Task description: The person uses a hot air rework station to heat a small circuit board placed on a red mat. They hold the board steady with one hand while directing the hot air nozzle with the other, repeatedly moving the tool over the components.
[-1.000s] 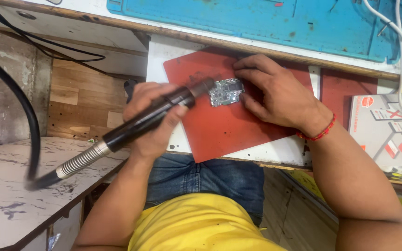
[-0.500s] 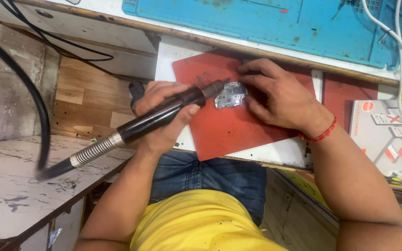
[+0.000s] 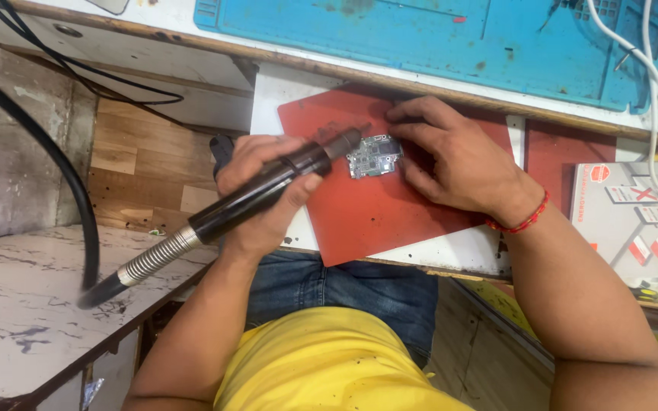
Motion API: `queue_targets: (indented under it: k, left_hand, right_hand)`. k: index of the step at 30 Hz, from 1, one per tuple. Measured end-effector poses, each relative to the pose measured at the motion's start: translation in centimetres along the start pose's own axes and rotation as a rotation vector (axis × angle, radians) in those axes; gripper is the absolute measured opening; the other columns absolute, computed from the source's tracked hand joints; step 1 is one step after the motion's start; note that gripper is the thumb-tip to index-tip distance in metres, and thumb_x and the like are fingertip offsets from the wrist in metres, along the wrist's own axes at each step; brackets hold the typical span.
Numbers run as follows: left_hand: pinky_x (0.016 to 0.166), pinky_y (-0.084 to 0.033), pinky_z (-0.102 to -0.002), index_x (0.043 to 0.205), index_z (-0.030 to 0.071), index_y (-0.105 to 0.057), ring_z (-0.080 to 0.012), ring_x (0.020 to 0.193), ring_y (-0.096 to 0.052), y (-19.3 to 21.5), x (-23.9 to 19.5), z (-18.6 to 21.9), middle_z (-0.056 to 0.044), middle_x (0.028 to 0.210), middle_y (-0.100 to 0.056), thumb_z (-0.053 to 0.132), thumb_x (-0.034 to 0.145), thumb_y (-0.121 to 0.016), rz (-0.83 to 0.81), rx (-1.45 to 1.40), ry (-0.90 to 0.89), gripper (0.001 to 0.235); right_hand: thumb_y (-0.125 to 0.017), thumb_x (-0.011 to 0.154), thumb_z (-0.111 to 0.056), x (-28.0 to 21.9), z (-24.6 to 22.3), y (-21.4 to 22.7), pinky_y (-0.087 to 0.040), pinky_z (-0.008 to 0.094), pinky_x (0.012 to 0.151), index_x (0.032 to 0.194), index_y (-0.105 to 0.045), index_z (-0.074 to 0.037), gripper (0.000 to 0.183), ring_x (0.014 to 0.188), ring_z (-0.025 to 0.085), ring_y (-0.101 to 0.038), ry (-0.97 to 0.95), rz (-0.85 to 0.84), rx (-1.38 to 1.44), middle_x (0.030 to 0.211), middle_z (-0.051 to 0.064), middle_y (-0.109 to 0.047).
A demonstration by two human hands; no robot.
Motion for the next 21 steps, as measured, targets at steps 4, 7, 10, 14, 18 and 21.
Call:
queue_targets:
  k: [4, 7, 10, 14, 18, 21]
  left_hand:
    - [0.098, -0.055, -0.036, 0.114, 0.006, -0.07, -0.024, 0.108, -0.068, -0.8, 0.4, 1.0, -0.008, 0.109, -0.074, 0.033, 0.088, -0.085, -0.109, 0.034, -0.085, 0.04]
    - [0.099, -0.055, -0.036, 0.115, 0.006, -0.07, -0.0236, 0.106, -0.068, 0.0, -0.3, 0.7, -0.008, 0.111, -0.075, 0.031, 0.09, -0.085, -0.044, 0.059, -0.045, 0.039]
    - [0.099, -0.054, -0.039, 0.11, 0.005, -0.07, -0.0255, 0.106, -0.068, -0.7, -0.2, 0.4, -0.009, 0.108, -0.074, 0.029, 0.082, -0.086, -0.122, 0.033, -0.141, 0.04]
    - [0.097, -0.053, -0.038, 0.113, 0.003, -0.071, -0.0263, 0.106, -0.066, 0.0, -0.7, -0.9, -0.01, 0.11, -0.071, 0.02, 0.085, -0.082, -0.024, 0.02, 0.048, 0.035]
    - [0.101, -0.051, -0.038, 0.108, 0.002, -0.07, -0.0262, 0.107, -0.066, -1.0, -0.7, 0.1, -0.012, 0.105, -0.073, 0.02, 0.076, -0.081, -0.219, 0.049, -0.109, 0.039]
    - [0.104, -0.052, -0.033, 0.113, 0.001, -0.068, -0.0201, 0.107, -0.068, -1.0, 0.2, -1.0, -0.012, 0.108, -0.073, 0.019, 0.089, -0.077, -0.107, -0.067, -0.083, 0.031]
  right_hand:
    - [-0.07, 0.084, -0.005, 0.3, -0.5, 0.3, -0.052, 0.039, 0.102, 0.12, -0.067, 0.006, 0.037, 0.121, 0.035, -0.061, -0.009, 0.001, 0.002, 0.134, 0.018, -0.059]
    - [-0.071, 0.082, -0.006, 0.2, -0.8, 0.3, -0.052, 0.04, 0.099, 0.117, -0.067, 0.005, 0.037, 0.118, 0.036, -0.062, -0.02, -0.002, -0.005, 0.132, 0.019, -0.059]
    - [-0.071, 0.079, -0.007, -0.1, -0.1, 0.9, -0.053, 0.04, 0.094, 0.113, -0.068, 0.004, 0.036, 0.114, 0.037, -0.063, -0.066, 0.019, -0.039, 0.129, 0.018, -0.061]
    - [-0.067, 0.081, -0.006, -0.7, 0.8, 0.2, -0.053, 0.04, 0.098, 0.116, -0.066, 0.004, 0.037, 0.116, 0.036, -0.063, -0.027, 0.058, 0.024, 0.131, 0.018, -0.06]
    - [-0.067, 0.08, -0.008, -0.5, 0.6, 0.0, -0.052, 0.042, 0.1, 0.117, -0.066, 0.005, 0.04, 0.119, 0.037, -0.061, -0.03, 0.054, 0.039, 0.133, 0.018, -0.059]
    - [-0.064, 0.081, -0.009, -0.4, 0.6, 1.0, -0.052, 0.04, 0.102, 0.119, -0.066, 0.004, 0.04, 0.122, 0.034, -0.061, 0.0, 0.099, 0.064, 0.134, 0.017, -0.059]
Point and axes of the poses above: each hand's wrist, its own x-axis towards the middle knuckle, its own y-axis out of the back of the hand, z = x × y, the point moved 6 cm from there along x, towards the middle knuckle
